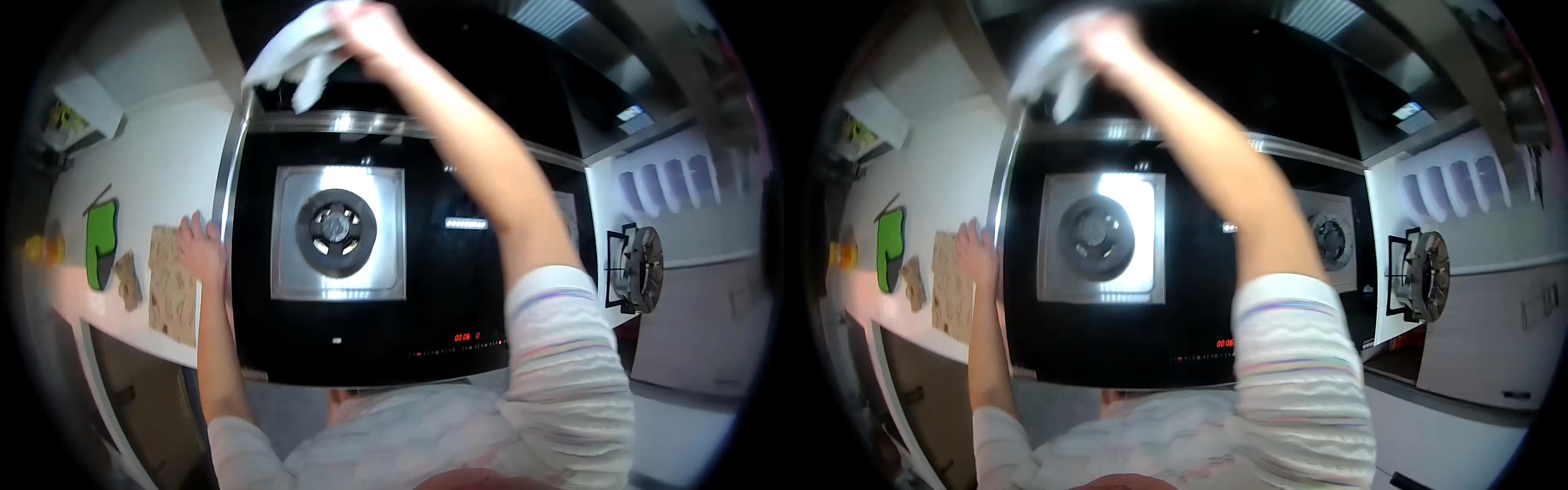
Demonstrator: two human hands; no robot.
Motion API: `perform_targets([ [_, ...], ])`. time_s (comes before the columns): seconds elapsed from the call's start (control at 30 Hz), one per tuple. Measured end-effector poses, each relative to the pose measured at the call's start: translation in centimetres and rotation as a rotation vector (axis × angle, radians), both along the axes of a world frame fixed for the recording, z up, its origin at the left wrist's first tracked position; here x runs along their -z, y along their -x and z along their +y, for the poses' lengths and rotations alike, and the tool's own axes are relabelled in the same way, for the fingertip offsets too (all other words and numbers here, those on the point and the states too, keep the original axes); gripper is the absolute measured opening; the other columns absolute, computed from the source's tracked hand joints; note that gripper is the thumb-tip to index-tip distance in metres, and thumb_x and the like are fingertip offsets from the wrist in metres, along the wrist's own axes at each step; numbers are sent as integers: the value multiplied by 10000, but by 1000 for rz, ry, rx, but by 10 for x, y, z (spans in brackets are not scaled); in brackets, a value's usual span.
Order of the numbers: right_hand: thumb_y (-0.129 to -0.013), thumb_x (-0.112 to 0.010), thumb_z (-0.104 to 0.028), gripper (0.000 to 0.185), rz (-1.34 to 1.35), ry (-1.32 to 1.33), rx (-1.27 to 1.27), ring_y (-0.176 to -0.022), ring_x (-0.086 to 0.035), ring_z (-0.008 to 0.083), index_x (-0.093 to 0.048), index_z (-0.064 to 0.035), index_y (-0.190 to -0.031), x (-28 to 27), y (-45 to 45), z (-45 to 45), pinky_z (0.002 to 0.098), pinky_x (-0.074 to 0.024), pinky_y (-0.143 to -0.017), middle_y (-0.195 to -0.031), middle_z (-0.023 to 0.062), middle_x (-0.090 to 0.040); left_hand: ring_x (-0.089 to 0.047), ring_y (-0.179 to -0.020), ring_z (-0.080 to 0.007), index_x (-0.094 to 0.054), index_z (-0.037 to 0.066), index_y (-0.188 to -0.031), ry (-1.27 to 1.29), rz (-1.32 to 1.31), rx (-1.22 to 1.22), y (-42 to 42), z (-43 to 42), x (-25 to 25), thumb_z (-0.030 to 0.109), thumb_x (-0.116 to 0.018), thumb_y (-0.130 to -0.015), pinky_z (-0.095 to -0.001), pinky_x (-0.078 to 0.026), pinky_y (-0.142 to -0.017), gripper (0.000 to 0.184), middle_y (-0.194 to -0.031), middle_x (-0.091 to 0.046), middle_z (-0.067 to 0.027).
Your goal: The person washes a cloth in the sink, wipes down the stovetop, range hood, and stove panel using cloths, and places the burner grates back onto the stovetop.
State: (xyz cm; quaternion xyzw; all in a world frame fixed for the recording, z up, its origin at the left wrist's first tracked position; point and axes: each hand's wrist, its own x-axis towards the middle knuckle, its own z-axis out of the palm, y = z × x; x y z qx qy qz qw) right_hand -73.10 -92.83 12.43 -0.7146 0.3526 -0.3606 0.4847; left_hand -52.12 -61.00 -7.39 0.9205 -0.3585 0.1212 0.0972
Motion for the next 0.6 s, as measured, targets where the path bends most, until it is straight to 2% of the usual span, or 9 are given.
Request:
perform_targets([
  [0.03, -874, -544, -288, 298, -185, 82, -49, -810, -632, 243, -628, -15, -957, -1, 28, -6, 407, -521, -655, -870, 128, -639, -324, -1265, -318, -473, 172, -1269, -8, 13, -13, -1, 0, 0, 323, -439, -867, -485, -253, -1006, 430, -1358, -400, -97],
  [0.07, -823, -536, -96, 172, -442, -143, -149, -766, -633, 240, -607, -7, -951, -18, 65, -10, 389, -492, -634, -868, 119, -649, -325, -1264, -321, -472, 181, -1269, 5, -20, 2, -5, 2, 6, 335, -437, -869, -483, -241, -1014, 430, -1358, -400, -92],
  [0.1, -827, -558, -88, 192, -543, -186, -89, -774, -634, 214, -607, 38, -964, -26, 99, -16, 354, -511, -630, -922, 134, -647, -327, -1262, -324, -471, 172, -1270, 8, -24, 11, -7, 2, 8, 341, -431, -876, -485, -241, -1016, 430, -1356, -399, -103],
  [0.13, -800, -586, -82, 198, -525, -256, 40, -760, -634, 216, -630, 11, -970, -33, 131, -24, 339, -506, -639, -913, 122, -651, -326, -1263, -323, -470, 168, -1270, 5, -26, 17, -8, 3, 8, 341, -429, -878, -484, -240, -1017, 431, -1355, -398, -108],
  [0.17, -889, -539, -276, 340, -315, -37, 51, -1055, -548, 264, -538, -28, -1122, -25, 186, -49, 429, -496, -860, -1109, 120, -570, -325, -1264, -322, -470, 164, -1270, 8, -28, 28, -9, 2, 7, 341, -427, -879, -483, -238, -1018, 431, -1354, -398, -112],
  [0.2, -900, -520, -264, 350, -425, -85, 111, -1101, -510, 264, -516, -27, -1158, -37, 212, -37, 454, -459, -890, -1139, 117, -551, -324, -1264, -321, -469, 159, -1270, 11, -25, 42, -7, 2, 8, 341, -425, -881, -482, -237, -1020, 431, -1354, -397, -116],
  [0.3, -878, -565, -257, 315, -517, -125, 400, -968, -576, 219, -548, -41, -1106, -28, 350, -107, 392, -460, -809, -1038, 76, -597, -325, -1262, -324, -467, 146, -1268, 18, -46, 47, -8, 1, 10, 329, -421, -883, -477, -236, -1024, 428, -1344, -403, -128],
  [0.4, -876, -564, -277, 329, -544, -55, 707, -995, -568, 243, -546, -57, -1120, -42, 407, -91, 433, -411, -914, -1067, 85, -593, -330, -1260, -319, -472, 156, -1266, 8, -35, 32, -5, 0, 8, 329, -420, -881, -480, -236, -1027, 425, -1344, -405, -126],
  [0.6, -831, -623, -350, 400, -113, -155, 495, -958, -580, 199, -576, -53, -1095, -8, 447, -74, 365, -454, -840, -1041, 98, -598, -348, -1247, -301, -492, 164, -1240, 28, -34, 7, -2, -1, 3, 337, -435, -865, -482, -262, -1008, 417, -1320, -427, -112],
])
